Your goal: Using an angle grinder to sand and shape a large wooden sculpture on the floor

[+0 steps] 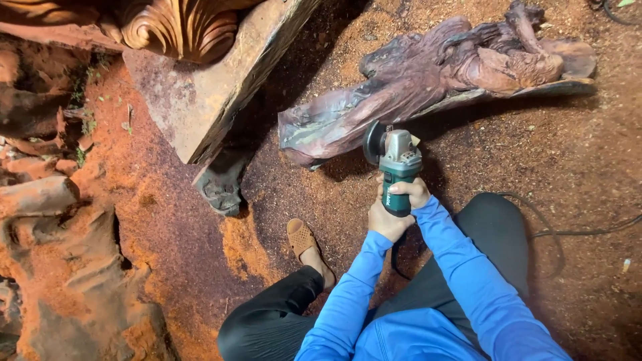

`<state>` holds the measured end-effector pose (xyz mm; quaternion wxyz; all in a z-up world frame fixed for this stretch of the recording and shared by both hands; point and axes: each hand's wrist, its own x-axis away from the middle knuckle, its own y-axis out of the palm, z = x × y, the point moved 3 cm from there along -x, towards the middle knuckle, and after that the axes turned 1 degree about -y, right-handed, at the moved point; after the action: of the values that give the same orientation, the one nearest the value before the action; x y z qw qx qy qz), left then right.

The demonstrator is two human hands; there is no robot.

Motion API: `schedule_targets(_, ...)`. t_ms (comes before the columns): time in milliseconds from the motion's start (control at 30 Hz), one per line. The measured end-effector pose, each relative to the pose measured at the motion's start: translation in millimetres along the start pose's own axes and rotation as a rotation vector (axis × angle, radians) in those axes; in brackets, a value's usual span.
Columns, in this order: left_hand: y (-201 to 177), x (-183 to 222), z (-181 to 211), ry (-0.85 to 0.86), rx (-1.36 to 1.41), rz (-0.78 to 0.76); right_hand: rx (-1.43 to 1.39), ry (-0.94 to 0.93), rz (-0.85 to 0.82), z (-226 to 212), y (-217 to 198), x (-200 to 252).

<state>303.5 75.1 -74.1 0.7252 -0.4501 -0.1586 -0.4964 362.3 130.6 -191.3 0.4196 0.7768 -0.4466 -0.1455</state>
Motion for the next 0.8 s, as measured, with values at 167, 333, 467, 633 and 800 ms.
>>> schedule_targets(167,18,-26,-49,0.040,0.160,0.049,0.237,-0.108,-0.007,12,-3,2)
schedule_targets(333,41,-58,-109,0.149,0.309,0.122,0.402,-0.048,-0.024,38,-24,2)
schedule_targets(467,46,-62,-118,0.290,0.409,0.124,0.337,-0.045,-0.058,64,-33,-1)
schedule_targets(633,40,-61,-125,0.394,0.483,0.114,0.383,-0.104,-0.056,37,-2,-11)
schedule_targets(800,46,-67,-155,0.460,0.625,0.076,0.507,-0.019,-0.016,52,5,-5)
